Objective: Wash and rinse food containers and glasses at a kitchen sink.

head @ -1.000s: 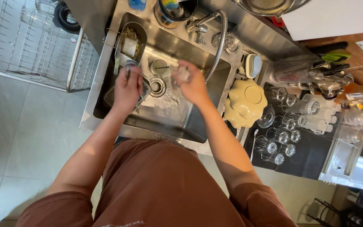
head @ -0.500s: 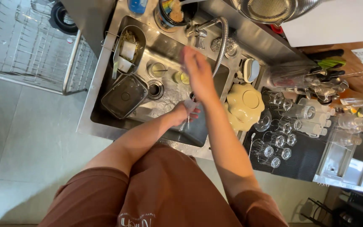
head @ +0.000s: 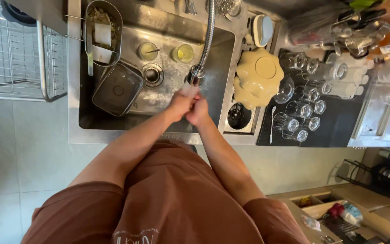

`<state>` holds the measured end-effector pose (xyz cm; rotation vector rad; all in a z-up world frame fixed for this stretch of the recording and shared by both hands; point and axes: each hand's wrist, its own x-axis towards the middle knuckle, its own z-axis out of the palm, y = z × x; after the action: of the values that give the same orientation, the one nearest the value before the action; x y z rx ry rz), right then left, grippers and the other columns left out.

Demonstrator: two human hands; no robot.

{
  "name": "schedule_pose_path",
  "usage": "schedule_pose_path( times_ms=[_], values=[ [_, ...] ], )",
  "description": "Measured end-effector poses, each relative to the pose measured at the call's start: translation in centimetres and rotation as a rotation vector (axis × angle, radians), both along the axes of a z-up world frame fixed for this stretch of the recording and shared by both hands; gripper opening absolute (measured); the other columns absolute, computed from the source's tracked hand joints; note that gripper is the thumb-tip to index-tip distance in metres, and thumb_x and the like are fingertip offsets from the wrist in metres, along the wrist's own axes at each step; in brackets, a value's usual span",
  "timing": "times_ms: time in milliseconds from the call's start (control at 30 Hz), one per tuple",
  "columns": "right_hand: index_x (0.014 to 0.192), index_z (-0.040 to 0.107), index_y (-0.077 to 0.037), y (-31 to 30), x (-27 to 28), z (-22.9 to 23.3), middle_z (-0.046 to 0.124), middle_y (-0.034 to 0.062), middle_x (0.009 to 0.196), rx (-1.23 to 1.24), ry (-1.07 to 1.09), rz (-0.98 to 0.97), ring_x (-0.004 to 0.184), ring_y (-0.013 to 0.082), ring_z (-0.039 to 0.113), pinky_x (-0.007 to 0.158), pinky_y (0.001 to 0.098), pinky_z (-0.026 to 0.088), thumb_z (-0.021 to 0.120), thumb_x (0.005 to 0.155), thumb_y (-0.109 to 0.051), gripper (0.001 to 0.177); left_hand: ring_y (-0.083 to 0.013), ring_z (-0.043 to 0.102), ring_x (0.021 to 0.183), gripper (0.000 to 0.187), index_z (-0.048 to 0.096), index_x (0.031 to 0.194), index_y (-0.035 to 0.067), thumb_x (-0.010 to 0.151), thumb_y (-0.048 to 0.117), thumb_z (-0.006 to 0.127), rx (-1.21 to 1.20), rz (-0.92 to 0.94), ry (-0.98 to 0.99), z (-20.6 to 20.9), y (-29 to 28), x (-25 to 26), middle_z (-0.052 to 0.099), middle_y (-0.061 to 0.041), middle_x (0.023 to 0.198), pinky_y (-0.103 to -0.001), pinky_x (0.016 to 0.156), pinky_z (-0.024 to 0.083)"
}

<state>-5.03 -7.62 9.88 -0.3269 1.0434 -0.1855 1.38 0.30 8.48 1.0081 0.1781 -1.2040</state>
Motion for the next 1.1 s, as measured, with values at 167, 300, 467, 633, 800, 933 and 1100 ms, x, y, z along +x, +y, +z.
schedule_pose_path(
  times_ms=[167, 300, 467, 633, 800, 933, 1100],
  values=[
    [0.111, 0.065, -0.001, 3.0, 4.5, 5.6, 0.071, 0.0127, 0.096, -0.307, -0.053, 0.216, 0.080, 0.0247, 0.069, 0.066, 0.0363, 0.056, 0.048, 0.100, -0.009, 0.022, -0.0100, 0.053, 0.062, 0.022, 0.067, 0.119, 0.013, 0.104, 0.022, 0.053, 0.115, -0.134, -0.062, 4.4, 7.0, 7.2, 0.070, 0.000, 0.096, -0.026, 0.052, 0.043],
    [0.114, 0.063, 0.009, 3.5, 5.6, 5.4, 0.071, 0.0189, 0.107, -0.696, 0.060, 0.328, 0.097, 0.0310, 0.076, 0.084, 0.0407, 0.064, 0.056, 0.096, 0.013, 0.020, -0.0058, 0.058, 0.068, 0.025, 0.069, 0.121, 0.013, 0.105, 0.027, 0.057, 0.146, -0.201, -0.070, 5.1, 11.5, 9.0, 0.073, 0.006, 0.102, -0.021, 0.055, 0.042],
    [0.120, 0.059, 0.003, 3.2, 6.4, 7.6, 0.070, 0.0205, 0.107, -0.985, 0.247, 0.552, 0.091, 0.0355, 0.075, 0.079, 0.0437, 0.062, 0.060, 0.089, 0.008, 0.031, -0.0066, 0.058, 0.067, 0.027, 0.069, 0.125, 0.013, 0.104, 0.025, 0.058, 0.137, -0.171, -0.011, 5.0, 12.6, 9.0, 0.068, 0.004, 0.098, -0.022, 0.053, 0.041],
    [0.129, 0.061, -0.002, 2.6, 6.6, 13.1, 0.070, 0.0229, 0.117, -1.945, 0.148, 0.934, 0.102, 0.0378, 0.071, 0.087, 0.0415, 0.057, 0.070, 0.074, 0.002, 0.055, -0.0080, 0.044, 0.057, 0.025, 0.066, 0.120, 0.012, 0.105, 0.029, 0.056, 0.073, -0.175, 0.113, 7.2, 11.9, 9.7, 0.067, 0.001, 0.093, -0.023, 0.048, 0.033],
    [0.124, 0.068, -0.012, 0.9, 5.4, 13.2, 0.074, 0.0147, 0.102, -1.571, -0.034, 1.071, 0.080, 0.0285, 0.074, 0.074, 0.0379, 0.059, 0.073, 0.090, -0.011, 0.034, -0.0068, 0.042, 0.057, 0.025, 0.070, 0.115, 0.012, 0.104, 0.032, 0.059, 0.044, -0.345, 0.194, 6.9, 11.2, 9.8, 0.063, 0.002, 0.088, -0.022, 0.047, 0.030],
    [0.110, 0.074, -0.012, -0.8, 4.6, 11.1, 0.073, 0.0154, 0.088, -1.566, 0.119, 1.157, 0.076, 0.0317, 0.073, 0.072, 0.0397, 0.058, 0.078, 0.096, -0.019, 0.016, -0.0070, 0.050, 0.062, 0.024, 0.069, 0.113, 0.008, 0.105, 0.030, 0.061, 0.033, -0.374, 0.003, 5.8, 10.0, 8.3, 0.065, 0.002, 0.092, -0.022, 0.051, 0.038],
    [0.112, 0.072, -0.008, -0.5, 5.0, 8.3, 0.074, 0.0196, 0.094, -1.640, 0.286, 1.083, 0.089, 0.0386, 0.073, 0.078, 0.0424, 0.060, 0.071, 0.079, -0.009, 0.033, -0.0080, 0.059, 0.061, 0.019, 0.069, 0.112, 0.010, 0.103, 0.026, 0.062, 0.126, -0.215, -0.294, 6.8, 8.1, 6.4, 0.072, -0.002, 0.093, -0.023, 0.052, 0.043]
  ],
)
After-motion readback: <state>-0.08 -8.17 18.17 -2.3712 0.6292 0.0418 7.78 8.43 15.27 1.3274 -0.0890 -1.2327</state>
